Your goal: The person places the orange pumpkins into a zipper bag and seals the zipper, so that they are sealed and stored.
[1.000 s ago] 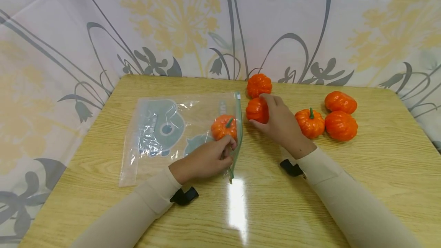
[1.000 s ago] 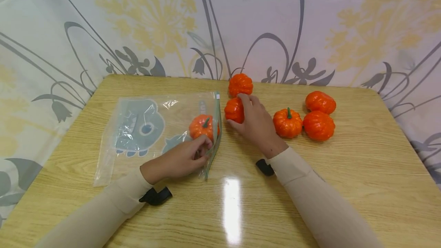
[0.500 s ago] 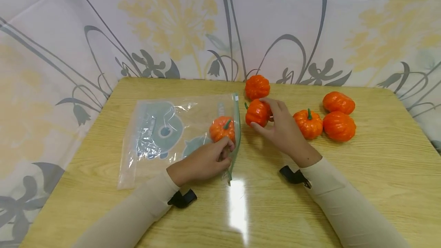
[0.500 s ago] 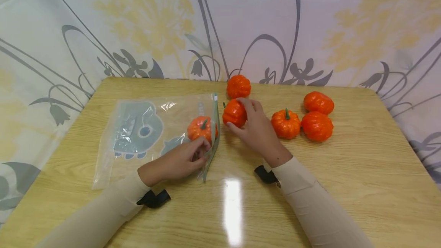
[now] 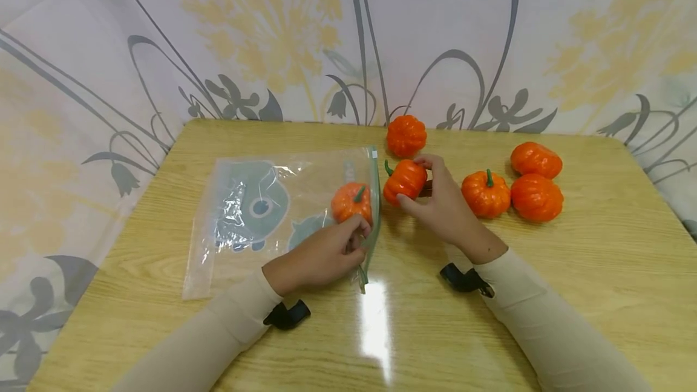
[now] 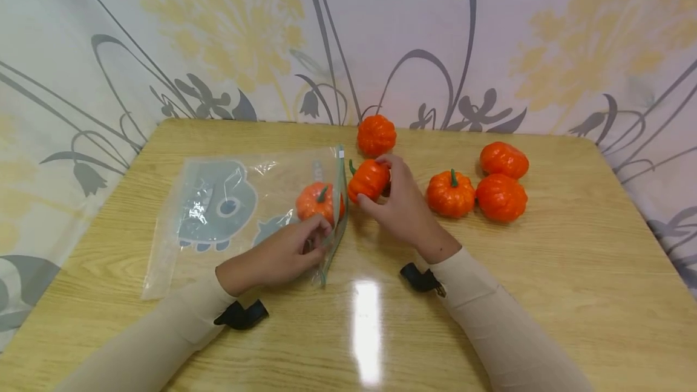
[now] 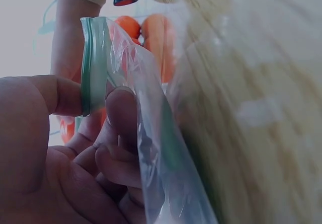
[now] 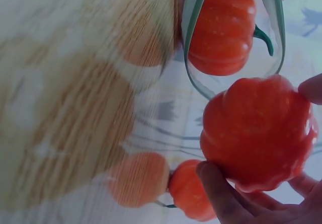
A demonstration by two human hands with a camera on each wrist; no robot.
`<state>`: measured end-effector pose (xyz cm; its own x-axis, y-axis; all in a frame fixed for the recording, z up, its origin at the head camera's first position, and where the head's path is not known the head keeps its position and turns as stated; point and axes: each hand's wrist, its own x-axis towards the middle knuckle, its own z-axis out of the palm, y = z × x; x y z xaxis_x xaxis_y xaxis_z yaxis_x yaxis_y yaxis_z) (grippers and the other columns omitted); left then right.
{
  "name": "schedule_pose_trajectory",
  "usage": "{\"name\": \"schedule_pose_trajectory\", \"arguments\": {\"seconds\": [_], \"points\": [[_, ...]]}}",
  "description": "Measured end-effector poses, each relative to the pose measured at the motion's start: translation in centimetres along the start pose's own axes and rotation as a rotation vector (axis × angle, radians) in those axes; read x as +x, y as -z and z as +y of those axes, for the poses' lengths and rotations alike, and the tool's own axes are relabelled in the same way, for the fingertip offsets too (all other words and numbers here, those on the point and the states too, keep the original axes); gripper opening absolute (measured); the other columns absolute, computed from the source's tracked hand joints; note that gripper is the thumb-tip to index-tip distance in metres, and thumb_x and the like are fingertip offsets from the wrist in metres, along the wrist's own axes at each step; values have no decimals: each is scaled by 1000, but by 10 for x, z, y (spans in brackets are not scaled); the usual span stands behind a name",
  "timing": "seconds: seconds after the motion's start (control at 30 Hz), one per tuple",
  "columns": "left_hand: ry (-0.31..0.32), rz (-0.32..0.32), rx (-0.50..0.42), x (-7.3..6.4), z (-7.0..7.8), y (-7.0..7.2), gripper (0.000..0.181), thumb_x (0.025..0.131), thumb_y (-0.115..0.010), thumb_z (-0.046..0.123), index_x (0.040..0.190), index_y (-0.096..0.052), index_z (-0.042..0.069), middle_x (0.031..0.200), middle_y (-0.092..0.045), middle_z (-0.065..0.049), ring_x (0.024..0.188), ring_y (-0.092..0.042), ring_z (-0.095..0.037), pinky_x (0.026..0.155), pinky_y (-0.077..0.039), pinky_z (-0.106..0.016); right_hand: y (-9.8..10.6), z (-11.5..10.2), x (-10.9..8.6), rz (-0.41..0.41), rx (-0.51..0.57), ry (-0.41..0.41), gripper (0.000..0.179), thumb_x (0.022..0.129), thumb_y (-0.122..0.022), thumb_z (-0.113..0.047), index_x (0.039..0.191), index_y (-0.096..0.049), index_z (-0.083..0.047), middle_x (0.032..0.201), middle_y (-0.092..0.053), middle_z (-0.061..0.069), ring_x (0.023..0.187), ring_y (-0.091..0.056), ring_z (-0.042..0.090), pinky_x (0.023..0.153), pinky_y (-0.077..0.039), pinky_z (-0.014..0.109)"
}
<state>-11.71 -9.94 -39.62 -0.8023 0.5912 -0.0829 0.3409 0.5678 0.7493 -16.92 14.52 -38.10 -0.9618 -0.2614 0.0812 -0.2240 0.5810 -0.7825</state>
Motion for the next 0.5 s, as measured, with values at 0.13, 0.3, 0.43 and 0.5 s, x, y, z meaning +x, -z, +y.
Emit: {"name": "schedule_pose_trajectory", "arguments": {"seconds": [0.13, 0.3, 0.43, 0.5], "points": [[1, 2, -2, -1, 1, 1, 25, 93, -56, 15, 118, -53, 14, 84, -58, 3, 69, -53, -10, 64, -46, -24, -1, 1, 1, -36, 41, -24, 78, 90, -71, -22, 151, -26, -7, 151, -35, 20, 114, -57, 36, 96, -52, 49], [9, 23, -2, 0, 1, 1, 25, 92, -57, 14, 117, -53, 14, 84, -58, 3, 70, -53, -10, 65, -46, -24, -3, 3, 2, -80, 77, -49, 76, 89, -73, -19, 149, -29, -4, 148, -37, 18, 116, -57, 36, 98, -52, 48], [18, 59, 2, 1, 2, 1, 24, 91, -57, 13, 115, -52, 14, 81, -56, 3, 68, -52, -11, 63, -44, -23, -4, 4, 2, -91, 91, -48, 77, 85, -77, -19, 145, -31, -5, 145, -40, 16, 115, -59, 36, 97, -53, 48], [13, 69, -2, 2, 2, 1, 23, 91, -57, 12, 113, -52, 14, 80, -54, 3, 66, -50, -11, 62, -42, -23, -4, 4, 1, -99, 76, -48, 78, 84, -79, -19, 144, -31, -5, 145, -42, 16, 115, -59, 36, 96, -54, 47]]}}
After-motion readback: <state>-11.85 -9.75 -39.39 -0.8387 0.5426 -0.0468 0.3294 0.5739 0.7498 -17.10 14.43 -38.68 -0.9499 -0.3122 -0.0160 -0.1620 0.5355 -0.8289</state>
